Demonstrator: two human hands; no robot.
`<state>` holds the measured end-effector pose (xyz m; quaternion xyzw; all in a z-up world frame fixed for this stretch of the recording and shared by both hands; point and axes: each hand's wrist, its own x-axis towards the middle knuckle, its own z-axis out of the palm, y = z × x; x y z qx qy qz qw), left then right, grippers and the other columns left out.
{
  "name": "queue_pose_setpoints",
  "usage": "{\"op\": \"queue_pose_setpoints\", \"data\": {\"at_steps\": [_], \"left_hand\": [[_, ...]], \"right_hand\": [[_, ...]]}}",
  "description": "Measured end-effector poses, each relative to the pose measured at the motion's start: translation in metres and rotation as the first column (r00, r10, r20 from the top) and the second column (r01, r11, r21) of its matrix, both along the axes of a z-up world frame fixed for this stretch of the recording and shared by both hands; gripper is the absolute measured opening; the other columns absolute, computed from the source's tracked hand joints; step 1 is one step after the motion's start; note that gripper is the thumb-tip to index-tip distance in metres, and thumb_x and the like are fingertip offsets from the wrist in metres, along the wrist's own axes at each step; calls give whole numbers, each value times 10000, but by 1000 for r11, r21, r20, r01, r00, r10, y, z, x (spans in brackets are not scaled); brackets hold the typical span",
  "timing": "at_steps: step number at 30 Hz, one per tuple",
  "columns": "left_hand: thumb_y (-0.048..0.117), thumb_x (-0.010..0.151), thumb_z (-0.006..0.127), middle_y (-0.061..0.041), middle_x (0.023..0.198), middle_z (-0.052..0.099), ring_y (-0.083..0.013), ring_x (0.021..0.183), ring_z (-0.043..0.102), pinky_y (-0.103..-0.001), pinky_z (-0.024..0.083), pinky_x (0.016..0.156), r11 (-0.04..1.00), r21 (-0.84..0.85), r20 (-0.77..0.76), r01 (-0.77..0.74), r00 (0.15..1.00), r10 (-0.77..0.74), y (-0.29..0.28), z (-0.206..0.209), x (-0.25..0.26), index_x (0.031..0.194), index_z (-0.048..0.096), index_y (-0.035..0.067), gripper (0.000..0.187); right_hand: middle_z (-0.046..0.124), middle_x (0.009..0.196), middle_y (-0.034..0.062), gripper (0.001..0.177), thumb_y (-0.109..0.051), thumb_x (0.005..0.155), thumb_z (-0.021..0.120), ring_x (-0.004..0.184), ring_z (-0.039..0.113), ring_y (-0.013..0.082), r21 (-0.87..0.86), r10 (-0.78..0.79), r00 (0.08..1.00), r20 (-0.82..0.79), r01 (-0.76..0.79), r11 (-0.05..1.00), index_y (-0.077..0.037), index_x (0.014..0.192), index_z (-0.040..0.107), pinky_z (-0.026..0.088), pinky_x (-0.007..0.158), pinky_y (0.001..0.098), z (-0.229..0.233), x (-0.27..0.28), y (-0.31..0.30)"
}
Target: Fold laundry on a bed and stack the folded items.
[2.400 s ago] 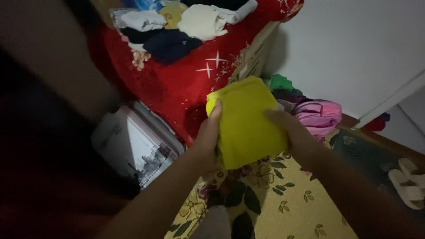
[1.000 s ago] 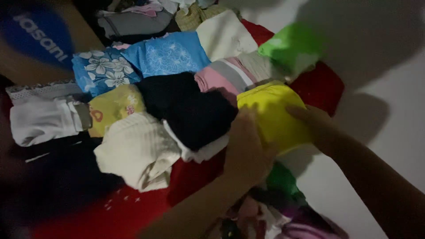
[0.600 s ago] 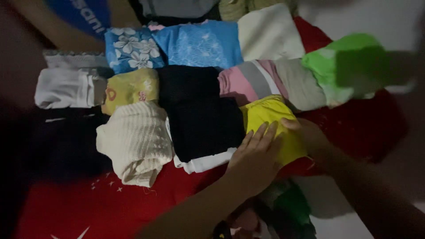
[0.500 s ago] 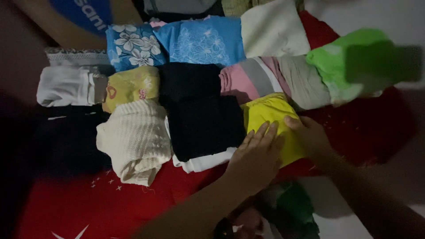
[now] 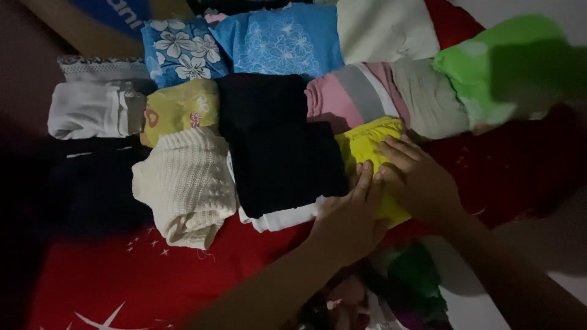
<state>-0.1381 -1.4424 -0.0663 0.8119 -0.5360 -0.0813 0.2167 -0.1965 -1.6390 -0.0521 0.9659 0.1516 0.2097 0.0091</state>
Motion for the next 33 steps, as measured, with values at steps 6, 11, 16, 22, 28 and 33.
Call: {"op": "queue_pose_setpoints", "data": {"at_steps": [6, 11, 16, 22, 28, 33], "left_hand": [[477, 921, 595, -198, 1690, 149, -319, 1424, 406, -528, 497, 940, 998, 55, -25, -16, 1000, 17, 4, 9, 1, 1598, 206, 99, 867], [416, 893, 653, -222, 1636, 293, -336, 1450, 447, -501, 495, 989, 983, -184, 40, -11, 999, 19, 16, -5, -1, 1553, 331, 60, 816], [301, 955, 658, -228, 1619, 425, -342, 1419, 518, -461, 469, 1125, 931, -355, 74, 83, 995, -60, 58, -10, 0, 1514, 480, 37, 644], [248, 919, 709, -95, 1504, 572, -283, 1369, 573, -428, 475, 1170, 890, -444, 121, 102, 991, -54, 123, 29, 5, 1379, 618, 109, 489], [229, 889, 712, -122, 1448, 558, -329, 1449, 485, -487, 428, 1138, 844, -527, 265, -103, 923, 278, 181, 54, 31, 1319, 602, 94, 464], [276, 821, 746, -150, 1385, 550, -376, 1400, 426, -552, 358, 1069, 752, -397, 133, -527, 778, 615, 278, 44, 44, 1278, 588, 78, 522]], "right_hand": [[623, 1301, 278, 157, -174, 890, 594, 1284, 578, 474, -11, 11, 998, 62, -10, 1000, -21, 921, 613, 411, 1159, 572, -18, 0, -13], [639, 1286, 291, 215, -161, 975, 574, 1263, 578, 484, 26, 21, 981, 192, -26, 999, 30, 1049, 638, 441, 1119, 559, -16, -8, -8], [683, 1238, 226, 257, -222, 969, 625, 1168, 620, 440, 345, -384, 920, -79, 386, 855, 0, 1086, 680, 488, 1063, 517, 15, 11, 14], [653, 1336, 240, 431, -290, 1056, 646, 1204, 605, 417, 425, -314, 948, 45, 266, 865, 16, 1359, 660, 451, 1029, 490, 67, 67, 83], [596, 1516, 215, 423, -259, 1023, 703, 1459, 474, 420, 436, -57, 976, 208, -41, 899, -7, 1362, 676, 383, 1168, 512, 72, 101, 184], [557, 1523, 192, 451, -262, 927, 735, 1497, 413, 397, 464, 48, 989, 138, -107, 879, -32, 1309, 671, 360, 1193, 516, 60, 98, 276]]}}
